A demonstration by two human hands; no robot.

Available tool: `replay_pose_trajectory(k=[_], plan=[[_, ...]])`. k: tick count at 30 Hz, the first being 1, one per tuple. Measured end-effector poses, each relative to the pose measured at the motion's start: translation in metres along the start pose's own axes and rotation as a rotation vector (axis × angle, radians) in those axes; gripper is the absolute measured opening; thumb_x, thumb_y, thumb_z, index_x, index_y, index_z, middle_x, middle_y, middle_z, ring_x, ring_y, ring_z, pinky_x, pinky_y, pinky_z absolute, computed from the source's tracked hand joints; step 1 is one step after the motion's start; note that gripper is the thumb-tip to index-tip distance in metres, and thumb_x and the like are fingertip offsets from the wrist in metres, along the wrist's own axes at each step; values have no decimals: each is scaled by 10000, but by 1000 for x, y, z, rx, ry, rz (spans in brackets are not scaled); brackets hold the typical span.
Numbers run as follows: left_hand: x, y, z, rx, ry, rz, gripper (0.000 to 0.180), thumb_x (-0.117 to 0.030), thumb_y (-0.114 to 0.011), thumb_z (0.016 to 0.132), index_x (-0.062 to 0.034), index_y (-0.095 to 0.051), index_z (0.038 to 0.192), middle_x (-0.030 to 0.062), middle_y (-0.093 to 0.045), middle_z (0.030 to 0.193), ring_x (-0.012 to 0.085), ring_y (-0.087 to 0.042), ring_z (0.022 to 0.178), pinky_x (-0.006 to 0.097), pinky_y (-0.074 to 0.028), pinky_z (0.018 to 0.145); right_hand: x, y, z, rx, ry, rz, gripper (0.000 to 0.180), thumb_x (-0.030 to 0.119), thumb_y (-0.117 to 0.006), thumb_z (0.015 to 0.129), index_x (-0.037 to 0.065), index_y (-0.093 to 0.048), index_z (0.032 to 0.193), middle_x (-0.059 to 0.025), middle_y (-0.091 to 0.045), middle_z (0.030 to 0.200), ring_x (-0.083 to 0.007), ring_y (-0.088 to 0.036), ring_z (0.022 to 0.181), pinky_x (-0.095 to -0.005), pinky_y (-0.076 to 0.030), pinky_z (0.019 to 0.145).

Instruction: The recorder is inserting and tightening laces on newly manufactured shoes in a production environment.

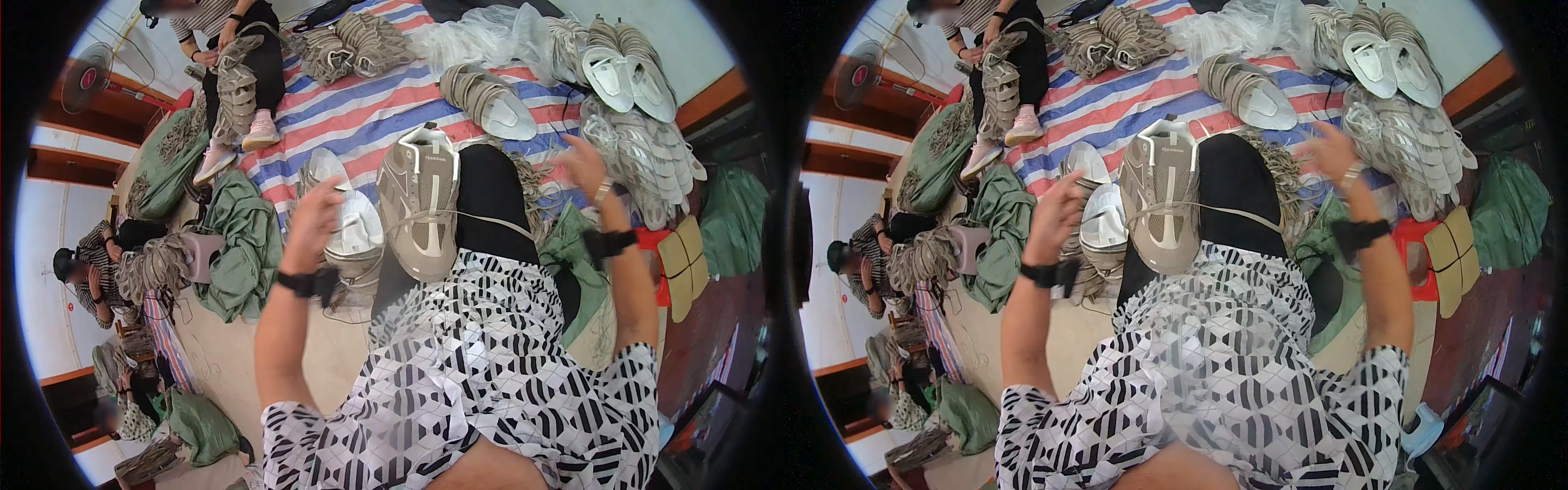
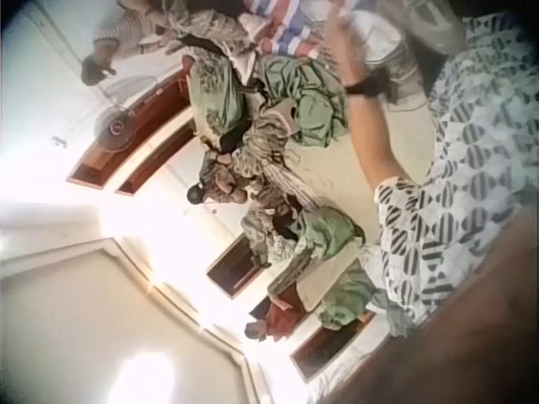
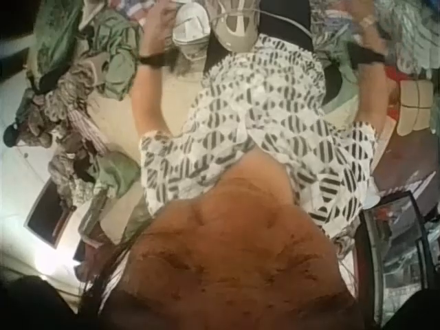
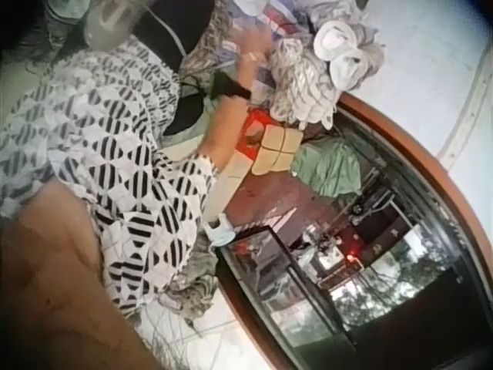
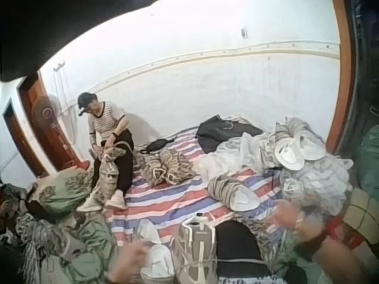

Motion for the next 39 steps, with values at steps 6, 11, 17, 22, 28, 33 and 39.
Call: replay_pose_trajectory(k=[6,11,17,22,28,33,39], plan=[[9,-191,16,281,-269,823,284,-256,-564,919,-11,-688,995,47,-623,644,134,-583,534,290,-431,469,80,-153,-75,233,215,-327,167,147,-527,889,46,-629,975,-202,-662,765,-354,-666,717,-448,-532,684],[29,-208,23,341,-427,1623,163,-171,-606,777,-51,-698,836,190,-667,803,381,-651,806,470,-513,719,76,-164,-121,152,337,-654,173,235,-562,886,79,-638,894,-192,-655,767,-380,-651,762,-480,-512,685],[30,-207,20,528,-234,1661,140,-130,-634,727,-99,-726,827,162,-686,813,340,-674,814,435,-534,732,75,-170,-126,171,261,-699,167,222,-571,870,94,-676,884,-176,-659,755,-357,-655,763,-462,-519,700],[28,-198,21,533,-216,1535,150,-130,-645,702,-123,-728,826,139,-689,790,306,-679,790,406,-533,710,68,-173,-124,98,357,-586,153,209,-580,860,88,-673,877,-181,-653,750,-369,-650,754,-468,-515,688],[29,-190,24,527,-158,1488,148,-155,-667,700,-116,-728,829,124,-690,781,295,-678,776,402,-531,704,75,-173,-123,66,273,-485,165,217,-597,850,70,-672,835,-176,-654,759,-373,-645,750,-466,-511,683],[28,-193,28,534,-265,1493,140,-173,-659,712,-101,-721,815,143,-684,785,322,-673,787,428,-527,706,70,-175,-115,88,320,-465,166,227,-604,844,75,-666,871,-173,-657,769,-372,-641,741,-465,-510,670],[31,-211,19,469,-482,1541,185,-235,-620,739,-90,-709,811,170,-675,812,367,-657,789,468,-518,681,71,-168,-125,-28,470,-565,166,191,-576,812,85,-635,700,-171,-621,691,-373,-637,677,-464,-515,634]])
Point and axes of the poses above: each hand's wrist, its own z-axis towards the middle knuckle, its own y-axis out of the back of the hand, x = y × z, the point moved 6 cm from there along z, towards the middle knuckle
